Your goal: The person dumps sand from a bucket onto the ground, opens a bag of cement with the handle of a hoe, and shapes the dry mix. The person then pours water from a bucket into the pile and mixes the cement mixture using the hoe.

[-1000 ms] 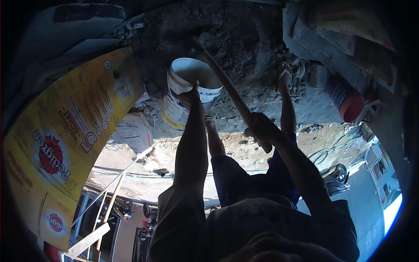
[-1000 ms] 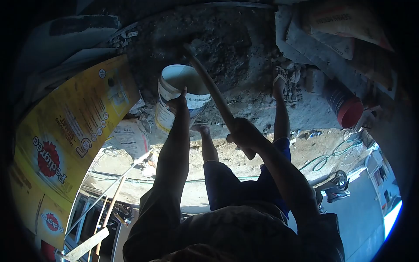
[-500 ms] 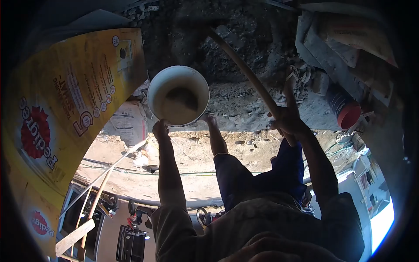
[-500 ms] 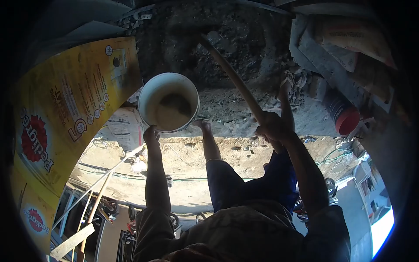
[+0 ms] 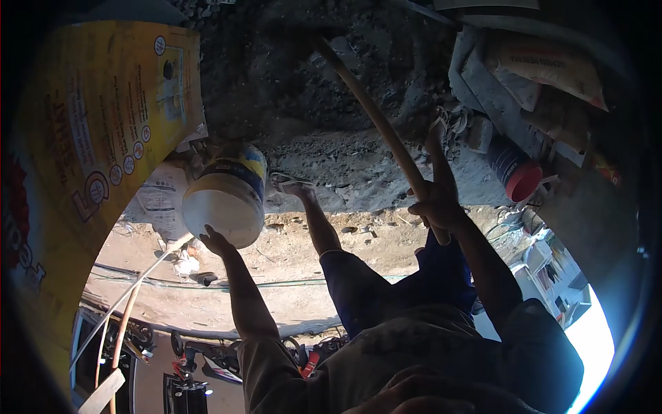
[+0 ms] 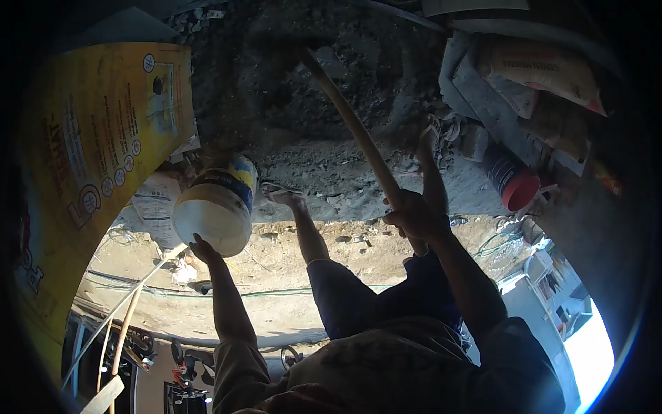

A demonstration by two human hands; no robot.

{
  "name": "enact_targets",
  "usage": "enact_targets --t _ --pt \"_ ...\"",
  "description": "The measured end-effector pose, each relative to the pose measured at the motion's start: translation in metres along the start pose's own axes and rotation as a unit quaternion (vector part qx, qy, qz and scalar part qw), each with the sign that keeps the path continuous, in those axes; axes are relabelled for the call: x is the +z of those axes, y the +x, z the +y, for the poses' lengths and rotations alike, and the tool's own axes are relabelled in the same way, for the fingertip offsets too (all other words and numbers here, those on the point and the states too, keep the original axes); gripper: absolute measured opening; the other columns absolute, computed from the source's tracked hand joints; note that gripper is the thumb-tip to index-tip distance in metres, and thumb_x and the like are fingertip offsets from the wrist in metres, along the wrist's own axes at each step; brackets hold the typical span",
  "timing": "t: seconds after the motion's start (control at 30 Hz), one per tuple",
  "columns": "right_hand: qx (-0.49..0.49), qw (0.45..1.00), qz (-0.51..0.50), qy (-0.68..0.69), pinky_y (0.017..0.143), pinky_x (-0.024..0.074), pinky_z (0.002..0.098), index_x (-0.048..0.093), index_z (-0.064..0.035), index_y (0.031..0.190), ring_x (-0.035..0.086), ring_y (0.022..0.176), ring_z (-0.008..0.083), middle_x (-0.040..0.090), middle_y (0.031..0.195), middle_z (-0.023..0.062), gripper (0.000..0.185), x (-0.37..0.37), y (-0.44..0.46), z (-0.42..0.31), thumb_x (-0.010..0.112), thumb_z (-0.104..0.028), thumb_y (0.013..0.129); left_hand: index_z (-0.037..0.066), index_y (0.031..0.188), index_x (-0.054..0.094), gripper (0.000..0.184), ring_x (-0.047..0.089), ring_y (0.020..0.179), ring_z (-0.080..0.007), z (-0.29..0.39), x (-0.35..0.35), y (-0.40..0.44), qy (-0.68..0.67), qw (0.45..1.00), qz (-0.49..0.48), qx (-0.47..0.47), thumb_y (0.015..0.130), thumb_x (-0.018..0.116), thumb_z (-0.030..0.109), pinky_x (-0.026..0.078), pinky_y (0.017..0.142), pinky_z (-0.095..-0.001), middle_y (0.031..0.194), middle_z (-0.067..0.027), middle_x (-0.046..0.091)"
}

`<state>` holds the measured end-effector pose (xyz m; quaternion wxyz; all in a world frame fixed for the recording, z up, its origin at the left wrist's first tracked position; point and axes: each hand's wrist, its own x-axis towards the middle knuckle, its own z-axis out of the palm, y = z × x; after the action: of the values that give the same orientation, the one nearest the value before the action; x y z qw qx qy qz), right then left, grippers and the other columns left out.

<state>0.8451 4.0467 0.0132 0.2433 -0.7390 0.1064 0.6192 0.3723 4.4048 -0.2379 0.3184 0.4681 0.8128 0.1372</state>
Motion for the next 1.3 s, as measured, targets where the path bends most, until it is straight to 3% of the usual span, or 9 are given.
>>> enact_targets --t 0.07,0.13,0.27,0.3,0.33,0.37,0.8,1.03,1.3 --pt "-0.003 0.997 0.041 -0.066 0.047 0.0497 0.0331 0.055 0.0019 0.104 0.061 0.052 0.0198 0.060 0.071 0.0113 0.039 0.004 -0.004 0.011 0.074 -0.018 0.077 -0.005 0.131 0.047 0.052 0.053 0.118 -0.0380 0.053 0.044 -0.087 0.130 0.973 0.050 0.186 0.094 0.059 0.031 0.044 0.100 -0.0417 0.129 -0.0262 0.052" --pt "-0.062 0.977 0.110 -0.174 0.055 0.0521 0.0396 0.054 0.0000 0.106 0.064 0.062 0.0287 0.062 0.078 0.0155 0.042 0.007 0.010 0.071 0.074 -0.023 0.077 -0.003 0.129 0.049 0.046 0.057 0.115 -0.0299 0.112 0.100 -0.188 0.022 0.972 -0.102 0.209 0.093 0.062 0.022 0.046 0.096 -0.0367 0.124 -0.0234 0.056" --pt "-0.066 0.960 0.150 -0.227 0.067 0.0516 0.0522 0.048 -0.0042 0.112 0.064 0.082 0.0429 0.064 0.087 0.0210 0.048 0.022 -0.004 0.132 0.072 -0.025 0.077 -0.001 0.128 0.046 0.053 0.061 0.103 -0.0274 0.132 0.261 -0.349 -0.093 0.862 -0.486 0.112 0.092 0.062 0.035 0.048 0.091 -0.0386 0.116 -0.0170 0.059" --pt "-0.066 0.970 0.139 -0.190 0.067 0.0513 0.0522 0.048 -0.0048 0.111 0.064 0.080 0.0434 0.064 0.085 0.0215 0.043 0.028 -0.006 0.144 0.069 -0.021 0.077 0.006 0.117 0.051 0.055 0.063 0.084 -0.0225 0.134 0.289 -0.374 -0.135 0.777 -0.589 -0.177 0.086 0.067 0.049 0.053 0.076 -0.0387 0.099 -0.0102 0.059" --pt "-0.085 0.967 0.148 -0.189 0.066 0.0515 0.0524 0.047 -0.0058 0.112 0.064 0.078 0.0439 0.064 0.084 0.0222 0.043 0.030 0.000 0.159 0.068 -0.020 0.077 0.012 0.102 0.052 0.052 0.055 0.062 -0.0151 0.184 0.290 -0.416 -0.174 0.792 -0.490 -0.320 0.080 0.070 0.056 0.050 0.056 -0.0331 0.078 -0.0019 0.052" --pt "-0.103 0.964 0.158 -0.186 0.065 0.0516 0.0525 0.046 -0.0067 0.113 0.064 0.077 0.0443 0.064 0.082 0.0229 0.043 0.029 0.005 0.169 0.067 -0.019 0.077 0.014 0.095 0.052 0.045 0.050 0.053 -0.0111 0.173 0.313 -0.418 -0.142 0.824 -0.482 -0.262 0.080 0.072 0.052 0.044 0.048 -0.0286 0.068 0.0022 0.049" --pt "-0.223 0.959 0.130 -0.115 0.061 0.0516 0.0547 0.044 0.0004 0.101 0.063 0.070 0.0472 0.062 0.071 0.0263 0.032 -0.075 0.070 0.022 0.060 -0.009 0.075 0.009 0.086 0.050 0.017 0.050 0.051 -0.0161 0.319 0.422 -0.355 -0.064 0.883 -0.452 -0.110 0.087 0.065 0.017 0.047 0.049 -0.0338 0.065 -0.0032 0.048" --pt "-0.038 0.994 0.051 -0.086 0.069 0.0504 0.0528 0.047 0.0016 0.108 0.063 0.083 0.0463 0.062 0.086 0.0300 0.039 -0.059 0.006 0.091 0.063 -0.013 0.075 0.004 0.089 0.044 0.015 0.053 0.044 -0.0198 0.238 0.361 -0.452 0.041 0.873 -0.473 -0.113 0.082 0.056 0.007 0.047 0.039 -0.0351 0.062 -0.0070 0.050" --pt "-0.065 0.991 0.017 -0.117 0.073 0.0506 0.0535 0.048 -0.0025 0.109 0.063 0.085 0.0468 0.063 0.088 0.0274 0.043 -0.018 -0.052 0.127 0.065 -0.016 0.072 0.005 0.098 0.043 0.023 0.057 0.050 -0.0178 0.184 0.281 -0.436 0.007 0.887 -0.443 -0.127 0.083 0.060 0.009 0.052 0.043 -0.0337 0.068 -0.0059 0.051"
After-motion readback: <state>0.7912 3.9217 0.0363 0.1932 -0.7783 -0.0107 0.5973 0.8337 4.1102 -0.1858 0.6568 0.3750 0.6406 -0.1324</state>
